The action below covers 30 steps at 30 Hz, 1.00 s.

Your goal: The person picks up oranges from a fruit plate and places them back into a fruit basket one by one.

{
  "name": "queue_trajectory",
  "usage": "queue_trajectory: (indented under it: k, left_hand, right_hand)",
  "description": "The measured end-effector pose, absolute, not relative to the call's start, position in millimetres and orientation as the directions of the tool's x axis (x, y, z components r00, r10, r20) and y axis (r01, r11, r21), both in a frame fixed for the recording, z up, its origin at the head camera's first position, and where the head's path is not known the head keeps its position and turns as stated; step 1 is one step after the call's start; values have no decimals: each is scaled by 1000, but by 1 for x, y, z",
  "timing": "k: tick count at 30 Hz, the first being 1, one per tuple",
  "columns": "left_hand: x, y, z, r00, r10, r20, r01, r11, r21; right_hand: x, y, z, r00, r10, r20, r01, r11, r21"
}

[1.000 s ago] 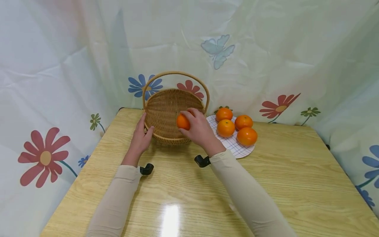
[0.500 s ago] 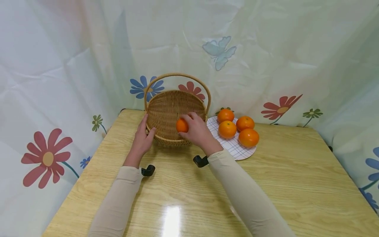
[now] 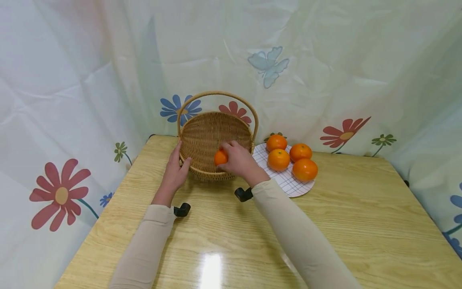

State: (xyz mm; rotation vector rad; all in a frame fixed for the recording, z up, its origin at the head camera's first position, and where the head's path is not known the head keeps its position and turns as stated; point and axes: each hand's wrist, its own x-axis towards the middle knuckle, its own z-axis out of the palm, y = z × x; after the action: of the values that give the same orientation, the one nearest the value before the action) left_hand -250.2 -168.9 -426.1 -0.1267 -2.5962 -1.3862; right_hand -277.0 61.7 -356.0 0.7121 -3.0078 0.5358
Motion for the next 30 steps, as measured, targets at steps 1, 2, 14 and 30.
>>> queue_trajectory:
  k: [1,2,14,30]
  left_hand:
    - [-250,-169,-426,-977,-14,214,170,560,811]
    - [-250,-168,-426,-976,-13,217,173,561,810]
    - [-251,-167,-428,-976,-13,219,174,566,806]
    - [-247,-167,-425,-982,-27,189,142,562,815]
  right_hand:
    - [-278,62,-356,-897,-437,71,-435,842,-320]
    - [-279,62,-356,-897,-438,61,-434,844,-314]
    - [-284,64,-354,-884,-468,-5,-443,841,-309]
    - [-285,68,-350,-866,-499,-25,-463,821,-335]
